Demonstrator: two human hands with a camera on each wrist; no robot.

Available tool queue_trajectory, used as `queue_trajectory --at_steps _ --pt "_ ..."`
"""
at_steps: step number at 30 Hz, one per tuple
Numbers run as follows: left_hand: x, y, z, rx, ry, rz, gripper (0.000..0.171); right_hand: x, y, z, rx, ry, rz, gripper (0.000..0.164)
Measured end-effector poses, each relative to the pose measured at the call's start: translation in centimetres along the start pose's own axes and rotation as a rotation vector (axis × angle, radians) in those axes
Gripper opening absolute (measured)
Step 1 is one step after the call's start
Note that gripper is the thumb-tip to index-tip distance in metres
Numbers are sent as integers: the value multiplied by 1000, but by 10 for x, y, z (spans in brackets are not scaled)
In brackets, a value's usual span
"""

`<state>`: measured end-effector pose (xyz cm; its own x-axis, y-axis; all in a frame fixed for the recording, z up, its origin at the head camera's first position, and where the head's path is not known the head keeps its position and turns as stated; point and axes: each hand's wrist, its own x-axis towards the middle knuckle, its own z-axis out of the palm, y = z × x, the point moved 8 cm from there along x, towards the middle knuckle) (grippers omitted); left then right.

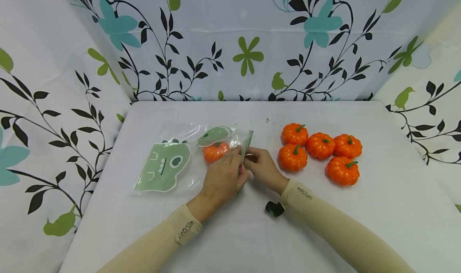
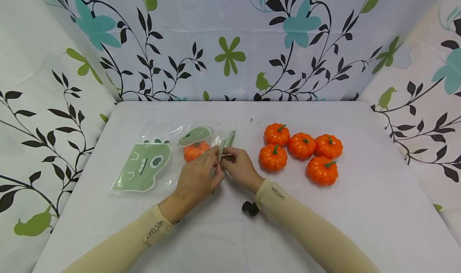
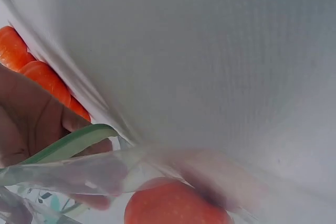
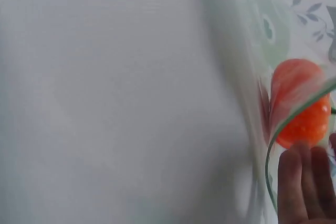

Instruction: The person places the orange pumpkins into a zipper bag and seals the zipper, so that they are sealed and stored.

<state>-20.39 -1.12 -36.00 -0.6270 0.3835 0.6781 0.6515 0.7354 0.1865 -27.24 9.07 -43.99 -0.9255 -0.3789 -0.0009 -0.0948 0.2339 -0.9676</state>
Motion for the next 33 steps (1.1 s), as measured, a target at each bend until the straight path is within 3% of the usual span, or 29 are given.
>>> queue_trajectory --at_steps 3,7,12,19,22,27,33 --pt "1 1 0 -1 24 8 12 4 -1 -3 20 22 -2 38" --pt "1 1 1 -6 26 10 12 9 -7 3 20 -54 -37 39" --pt "1 0 4 -10 14 8 13 9 -7 8 49 -104 -19 37" --pt "-1 -1 2 -36 10 -8 8 10 -10 23 102 -255 -78 45" --pt "-1 -3 1 -43 16 -26 6 7 -10 24 83 -279 -78 40" --pt "0 -7 1 -41 15 -73 10 -12 -12 3 -69 -235 -75 40" --pt "5 -13 -1 -15 12 -107 12 -49 -45 -57 -420 -24 -256 57"
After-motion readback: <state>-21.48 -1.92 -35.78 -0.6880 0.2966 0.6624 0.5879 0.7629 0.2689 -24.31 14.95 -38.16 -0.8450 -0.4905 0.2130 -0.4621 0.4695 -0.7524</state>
